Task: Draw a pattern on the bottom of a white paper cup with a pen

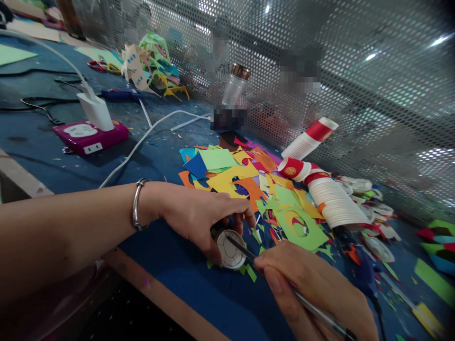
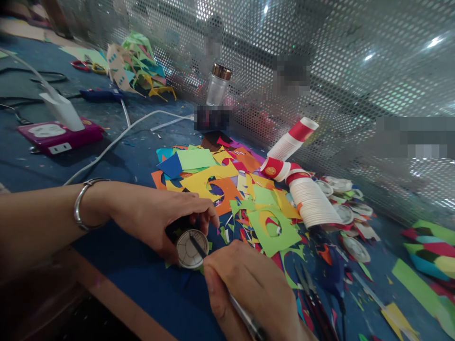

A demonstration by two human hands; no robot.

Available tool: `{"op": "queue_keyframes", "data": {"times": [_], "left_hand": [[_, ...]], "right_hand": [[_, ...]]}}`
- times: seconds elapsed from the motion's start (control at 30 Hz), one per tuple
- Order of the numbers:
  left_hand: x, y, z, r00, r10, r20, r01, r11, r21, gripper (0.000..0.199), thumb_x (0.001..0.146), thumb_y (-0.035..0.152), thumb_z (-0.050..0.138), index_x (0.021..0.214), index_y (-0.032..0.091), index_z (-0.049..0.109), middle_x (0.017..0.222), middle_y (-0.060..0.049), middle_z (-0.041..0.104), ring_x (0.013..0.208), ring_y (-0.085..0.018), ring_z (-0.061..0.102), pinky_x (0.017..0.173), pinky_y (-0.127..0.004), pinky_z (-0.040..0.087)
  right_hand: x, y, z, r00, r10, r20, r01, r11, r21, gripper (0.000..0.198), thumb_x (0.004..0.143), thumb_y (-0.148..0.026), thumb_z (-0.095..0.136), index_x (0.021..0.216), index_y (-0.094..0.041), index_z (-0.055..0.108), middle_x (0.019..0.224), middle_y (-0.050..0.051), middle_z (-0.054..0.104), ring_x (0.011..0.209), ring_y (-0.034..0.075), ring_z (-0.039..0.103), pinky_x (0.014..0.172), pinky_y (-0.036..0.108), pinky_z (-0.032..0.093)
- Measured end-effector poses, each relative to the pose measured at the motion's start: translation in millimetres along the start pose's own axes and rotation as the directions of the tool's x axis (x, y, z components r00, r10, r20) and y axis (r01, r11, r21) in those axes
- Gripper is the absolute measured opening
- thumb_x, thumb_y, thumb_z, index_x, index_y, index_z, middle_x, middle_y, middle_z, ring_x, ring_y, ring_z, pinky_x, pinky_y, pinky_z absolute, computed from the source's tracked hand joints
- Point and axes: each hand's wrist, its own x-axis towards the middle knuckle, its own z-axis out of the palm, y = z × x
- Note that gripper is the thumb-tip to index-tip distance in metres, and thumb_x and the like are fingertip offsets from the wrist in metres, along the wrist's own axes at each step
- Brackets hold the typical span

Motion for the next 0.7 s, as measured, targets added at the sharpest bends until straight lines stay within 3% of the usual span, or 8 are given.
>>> {"op": "queue_keyframes", "data": {"times": [0.3,0.57,0.7], "left_hand": [[0.0,-2.8,-0.1,1.0,0.01,0.002,-0.01,1.0,-0.006,0.076,0.066,0.022,0.088,0.131,0.023,0.05,0.121,-0.003,0.064,0.105,-0.019,0.059,0.089,-0.032,0.049],[0.5,-5.8,-0.2,0.999,0.039,0.002,-0.039,0.999,-0.024,0.077,0.063,0.023,0.088,0.13,0.024,0.051,0.121,-0.005,0.065,0.106,-0.022,0.06,0.091,-0.035,0.049],[0.6,-5.7,0.6,1.0,0.031,-0.005,-0.031,0.999,-0.023,0.078,0.063,0.023,0.088,0.13,0.023,0.051,0.121,-0.005,0.065,0.106,-0.022,0.06,0.09,-0.035,0.049]], "right_hand": [[-1.2,2.3,1.8,1.0,0.003,-0.026,-0.004,1.0,-0.024,0.022,0.094,-0.004,0.054,0.103,-0.02,0.067,0.091,0.0,0.077,0.088,0.012,0.073,0.081,0.018,0.059],[-10.6,-1.3,-4.1,0.997,0.057,0.047,-0.053,0.994,-0.092,0.022,0.096,-0.008,0.053,0.104,-0.024,0.067,0.095,0.002,0.078,0.086,0.018,0.076,0.071,0.027,0.064],[-6.5,-0.8,-1.7,1.0,0.012,0.019,-0.01,0.997,-0.083,0.026,0.094,-0.003,0.051,0.101,-0.022,0.067,0.088,0.002,0.078,0.079,0.016,0.076,0.068,0.026,0.063]]}}
